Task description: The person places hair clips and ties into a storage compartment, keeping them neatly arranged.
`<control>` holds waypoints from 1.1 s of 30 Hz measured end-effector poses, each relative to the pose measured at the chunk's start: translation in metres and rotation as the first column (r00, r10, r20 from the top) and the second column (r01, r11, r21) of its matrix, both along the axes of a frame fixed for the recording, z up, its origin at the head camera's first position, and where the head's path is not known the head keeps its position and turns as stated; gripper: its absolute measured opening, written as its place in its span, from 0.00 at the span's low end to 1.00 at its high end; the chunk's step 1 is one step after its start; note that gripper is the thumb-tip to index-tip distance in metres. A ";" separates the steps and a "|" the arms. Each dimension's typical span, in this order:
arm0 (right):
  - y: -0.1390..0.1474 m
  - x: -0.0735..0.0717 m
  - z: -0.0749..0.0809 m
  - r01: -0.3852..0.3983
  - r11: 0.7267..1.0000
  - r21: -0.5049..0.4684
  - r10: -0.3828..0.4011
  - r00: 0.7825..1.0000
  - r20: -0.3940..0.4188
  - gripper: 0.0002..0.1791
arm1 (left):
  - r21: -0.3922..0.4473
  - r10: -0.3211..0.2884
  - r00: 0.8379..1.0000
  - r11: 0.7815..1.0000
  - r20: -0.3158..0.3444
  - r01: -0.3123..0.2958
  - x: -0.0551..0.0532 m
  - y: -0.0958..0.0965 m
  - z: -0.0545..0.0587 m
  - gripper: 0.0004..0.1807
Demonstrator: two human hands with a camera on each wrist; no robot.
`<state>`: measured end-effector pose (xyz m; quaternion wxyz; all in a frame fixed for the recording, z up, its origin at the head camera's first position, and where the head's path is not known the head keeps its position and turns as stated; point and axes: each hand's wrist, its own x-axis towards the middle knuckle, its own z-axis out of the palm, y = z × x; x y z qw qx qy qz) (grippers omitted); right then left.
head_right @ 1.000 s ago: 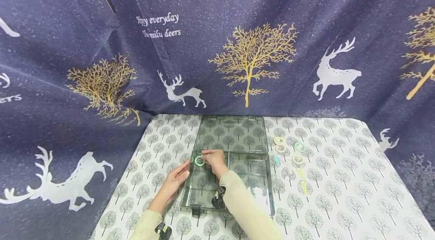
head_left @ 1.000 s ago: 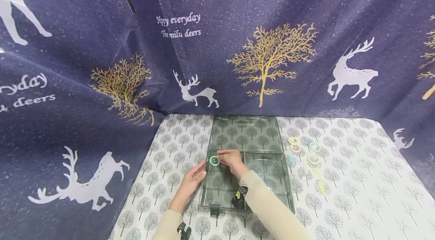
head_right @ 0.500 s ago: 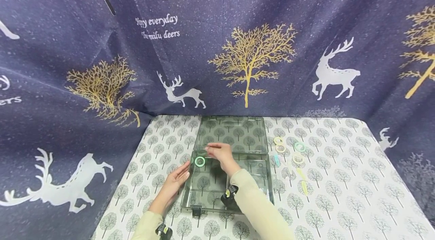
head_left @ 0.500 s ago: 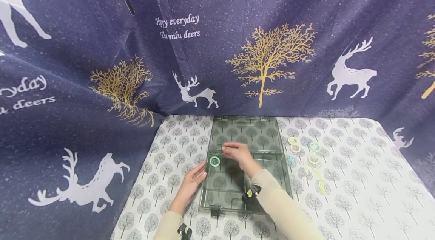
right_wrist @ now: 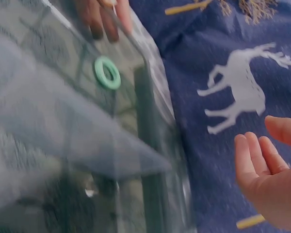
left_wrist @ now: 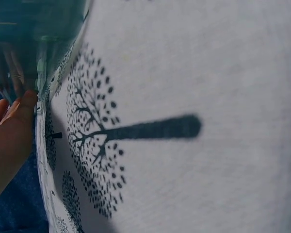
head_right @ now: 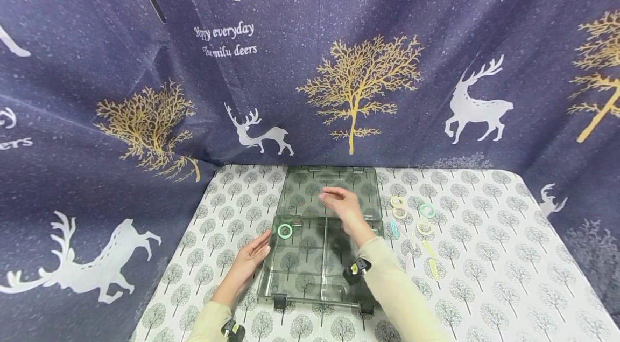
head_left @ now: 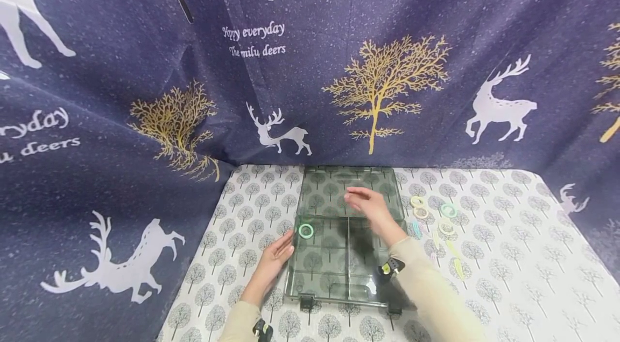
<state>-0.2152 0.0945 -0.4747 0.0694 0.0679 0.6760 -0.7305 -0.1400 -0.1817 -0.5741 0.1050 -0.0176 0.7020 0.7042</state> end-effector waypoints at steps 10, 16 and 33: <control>0.067 -0.011 -0.004 0.077 0.997 0.003 -0.077 0.995 -0.066 0.24 | 0.005 -0.009 1.000 1.000 -0.005 0.009 0.000 -0.001 -0.001 0.29; 0.112 -0.016 -0.007 0.120 0.992 0.030 -0.116 0.988 -0.100 0.25 | 0.005 -0.007 1.000 1.000 -0.007 0.007 0.000 -0.001 0.000 0.29; 0.208 -0.018 -0.039 0.231 0.966 0.116 -0.226 0.972 -0.059 0.28 | -0.001 -0.009 1.000 1.000 -0.003 0.009 0.001 0.000 0.002 0.28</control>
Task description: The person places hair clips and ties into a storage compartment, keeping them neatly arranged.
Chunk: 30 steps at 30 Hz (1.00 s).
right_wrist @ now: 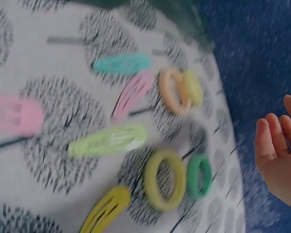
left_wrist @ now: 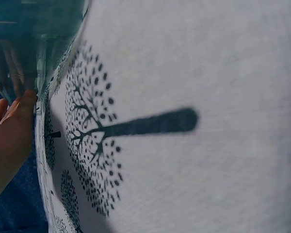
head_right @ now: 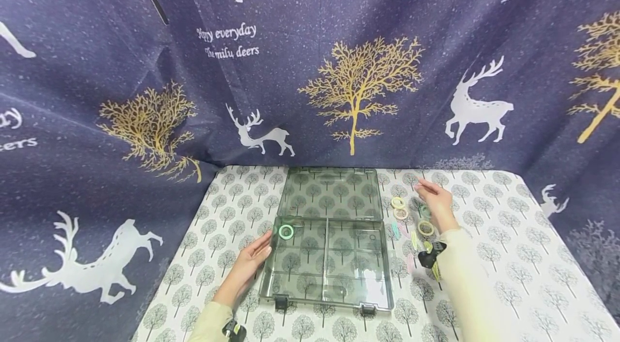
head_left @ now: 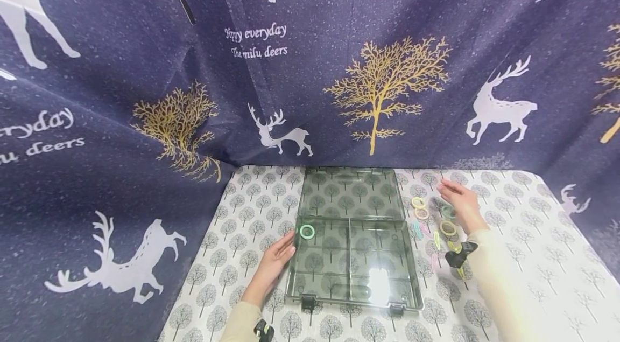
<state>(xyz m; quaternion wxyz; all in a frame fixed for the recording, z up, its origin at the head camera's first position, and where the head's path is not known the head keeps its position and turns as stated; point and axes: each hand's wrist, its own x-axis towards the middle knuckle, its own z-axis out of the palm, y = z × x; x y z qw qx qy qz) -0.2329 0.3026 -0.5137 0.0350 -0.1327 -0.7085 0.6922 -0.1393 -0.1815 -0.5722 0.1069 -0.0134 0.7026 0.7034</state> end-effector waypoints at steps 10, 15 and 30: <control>0.023 0.009 -0.022 -0.043 0.942 0.334 -0.002 0.991 0.133 0.35 | 0.002 0.001 1.000 1.000 -0.001 -0.001 0.000 -0.001 -0.002 0.28; 0.030 0.020 -0.030 -0.057 0.914 0.402 0.004 0.991 0.132 0.34 | -0.008 0.004 1.000 1.000 0.009 -0.004 -0.001 -0.001 -0.003 0.27; 0.036 0.025 -0.050 -0.138 0.903 0.406 0.041 0.971 0.238 0.35 | -0.002 0.011 1.000 1.000 0.012 -0.010 -0.001 -0.001 -0.003 0.28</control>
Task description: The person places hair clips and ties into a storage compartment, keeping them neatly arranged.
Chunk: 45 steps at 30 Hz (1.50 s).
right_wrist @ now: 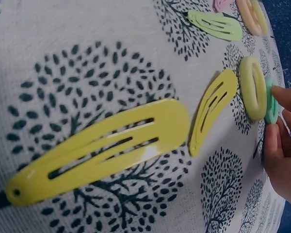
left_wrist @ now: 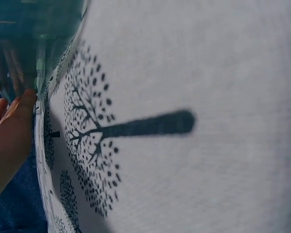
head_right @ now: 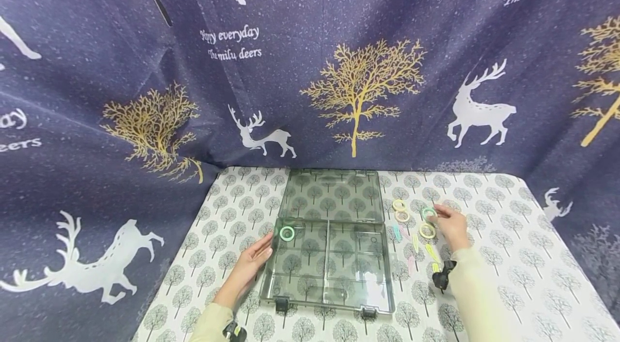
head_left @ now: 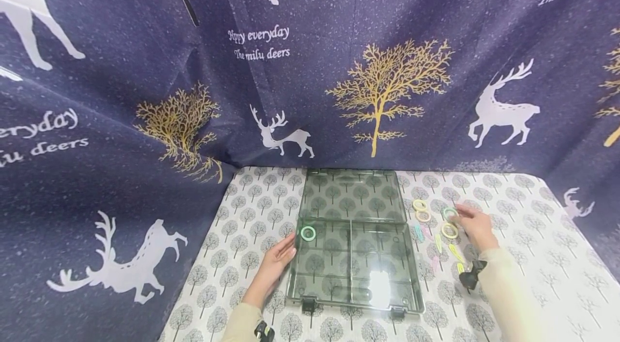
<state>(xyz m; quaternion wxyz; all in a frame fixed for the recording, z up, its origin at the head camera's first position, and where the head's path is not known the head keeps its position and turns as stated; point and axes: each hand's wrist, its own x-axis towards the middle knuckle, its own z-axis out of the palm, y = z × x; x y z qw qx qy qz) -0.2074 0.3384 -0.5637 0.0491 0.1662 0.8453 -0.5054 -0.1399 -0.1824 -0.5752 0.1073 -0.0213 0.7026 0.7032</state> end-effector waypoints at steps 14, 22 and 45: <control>-0.006 0.007 0.003 0.018 0.991 0.129 -0.010 0.998 -0.059 0.31 | 0.024 -0.016 0.999 1.000 -0.029 0.016 0.001 0.000 0.000 0.28; -0.004 0.006 0.002 0.043 0.990 0.137 -0.032 0.996 -0.081 0.29 | 0.003 -0.031 0.998 0.999 -0.055 0.032 0.001 0.000 0.000 0.28; -0.010 0.002 0.016 0.078 0.865 -0.495 -0.135 0.988 -0.080 0.28 | 0.000 -0.007 1.000 1.000 -0.013 0.007 0.002 0.001 0.001 0.28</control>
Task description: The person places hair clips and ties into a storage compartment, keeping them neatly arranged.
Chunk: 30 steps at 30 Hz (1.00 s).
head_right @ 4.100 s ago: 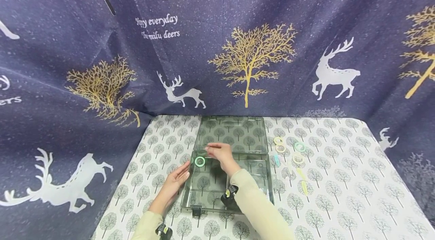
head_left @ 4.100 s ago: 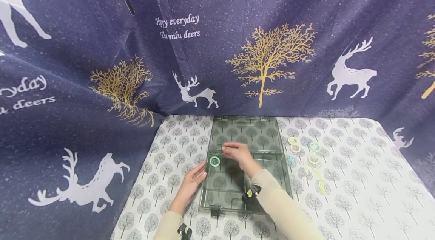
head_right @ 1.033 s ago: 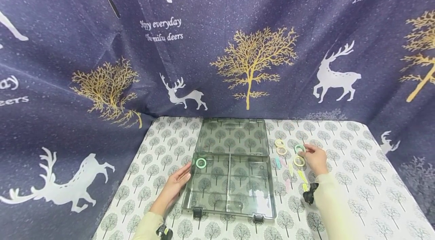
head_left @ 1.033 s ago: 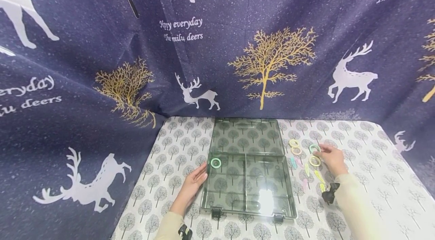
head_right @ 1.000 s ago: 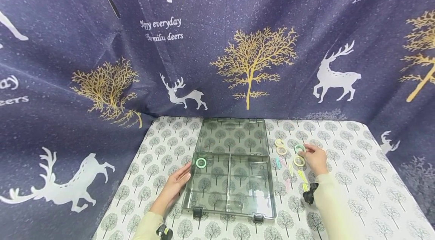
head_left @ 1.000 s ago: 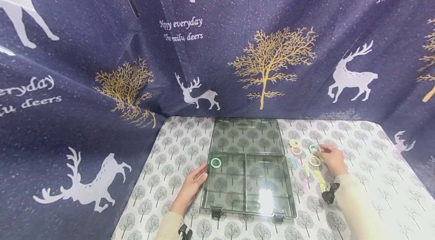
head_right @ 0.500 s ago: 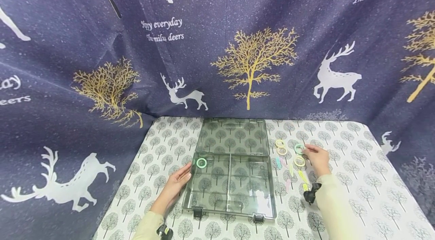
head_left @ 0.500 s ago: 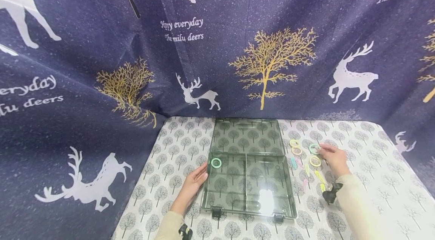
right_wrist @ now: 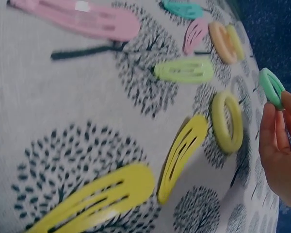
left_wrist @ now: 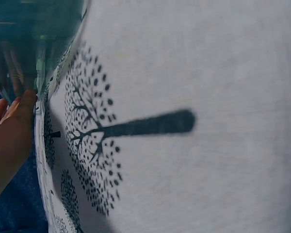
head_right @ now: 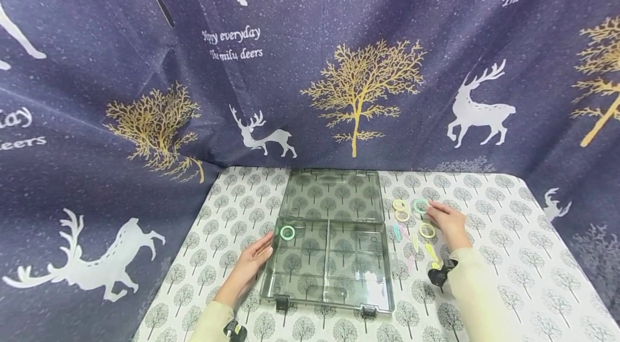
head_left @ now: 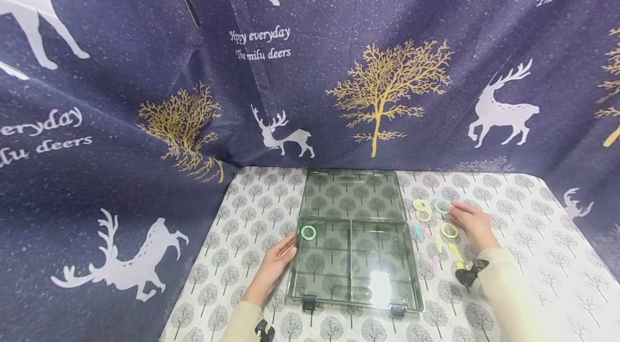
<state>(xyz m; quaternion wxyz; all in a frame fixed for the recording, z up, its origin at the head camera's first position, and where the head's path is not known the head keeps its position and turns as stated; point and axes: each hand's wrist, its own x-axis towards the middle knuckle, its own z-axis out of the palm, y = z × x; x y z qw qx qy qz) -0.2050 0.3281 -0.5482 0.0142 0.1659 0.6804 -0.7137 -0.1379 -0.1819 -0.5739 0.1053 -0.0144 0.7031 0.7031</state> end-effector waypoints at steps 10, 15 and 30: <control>-0.022 -0.005 0.019 -0.053 0.965 -0.256 0.047 0.998 -0.029 0.10 | -0.010 0.004 1.000 1.000 -0.001 -0.004 0.000 0.000 0.000 0.28; -0.037 -0.009 0.030 -0.057 0.961 -0.270 0.060 0.998 0.001 0.09 | -0.011 -0.003 1.000 1.000 -0.018 0.003 0.000 0.000 0.000 0.29; -0.095 -0.021 0.038 -0.182 0.943 -0.277 0.178 0.983 -0.040 0.18 | 0.006 -0.018 1.000 1.000 -0.021 0.018 0.000 0.000 0.000 0.28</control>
